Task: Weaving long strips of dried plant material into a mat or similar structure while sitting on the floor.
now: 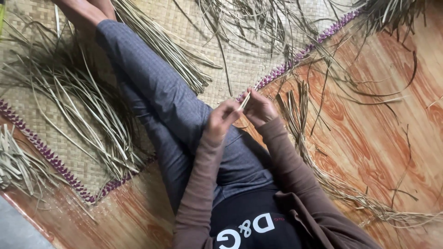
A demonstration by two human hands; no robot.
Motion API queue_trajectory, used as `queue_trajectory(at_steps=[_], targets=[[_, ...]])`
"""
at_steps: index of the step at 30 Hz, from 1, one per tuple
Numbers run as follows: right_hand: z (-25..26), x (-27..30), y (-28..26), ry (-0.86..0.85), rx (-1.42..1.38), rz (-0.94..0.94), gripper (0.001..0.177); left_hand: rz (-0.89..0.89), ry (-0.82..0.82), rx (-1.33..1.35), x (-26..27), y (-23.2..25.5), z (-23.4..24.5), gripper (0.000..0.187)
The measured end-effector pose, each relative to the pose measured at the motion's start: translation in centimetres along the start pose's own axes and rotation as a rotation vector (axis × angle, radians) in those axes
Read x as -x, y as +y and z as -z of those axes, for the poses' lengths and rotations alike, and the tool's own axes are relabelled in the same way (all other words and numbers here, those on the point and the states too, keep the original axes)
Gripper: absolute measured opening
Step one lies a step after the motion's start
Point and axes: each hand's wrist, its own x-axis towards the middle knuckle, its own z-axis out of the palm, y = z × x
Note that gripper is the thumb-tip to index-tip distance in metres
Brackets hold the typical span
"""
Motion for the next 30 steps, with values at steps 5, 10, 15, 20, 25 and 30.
queue_trajectory(at_steps=[5,10,15,20,25,30], targets=[[1.1,-2.0,-0.6,0.058,-0.148,0.035,0.015,-0.070,0.219,0.176,4.3,7.1,3.0,0.008],[1.7,-3.4,-0.3,0.106,-0.137,0.109,0.015,-0.174,0.434,0.741,9.2,7.8,11.2,0.020],[2.6,-4.3,0.3,0.121,-0.083,0.149,0.017,-0.321,0.610,0.648,13.6,8.9,17.5,0.025],[2.5,-3.3,-0.5,0.175,-0.039,0.219,0.018,-0.394,0.832,0.635,15.2,11.5,18.3,0.023],[3.8,-4.2,-0.6,0.168,-0.019,0.241,0.023,-0.383,0.944,0.730,15.3,11.4,18.8,0.018],[5.5,-5.2,-1.5,0.158,-0.029,0.257,0.023,-0.315,1.002,0.684,14.7,11.8,18.4,0.021]])
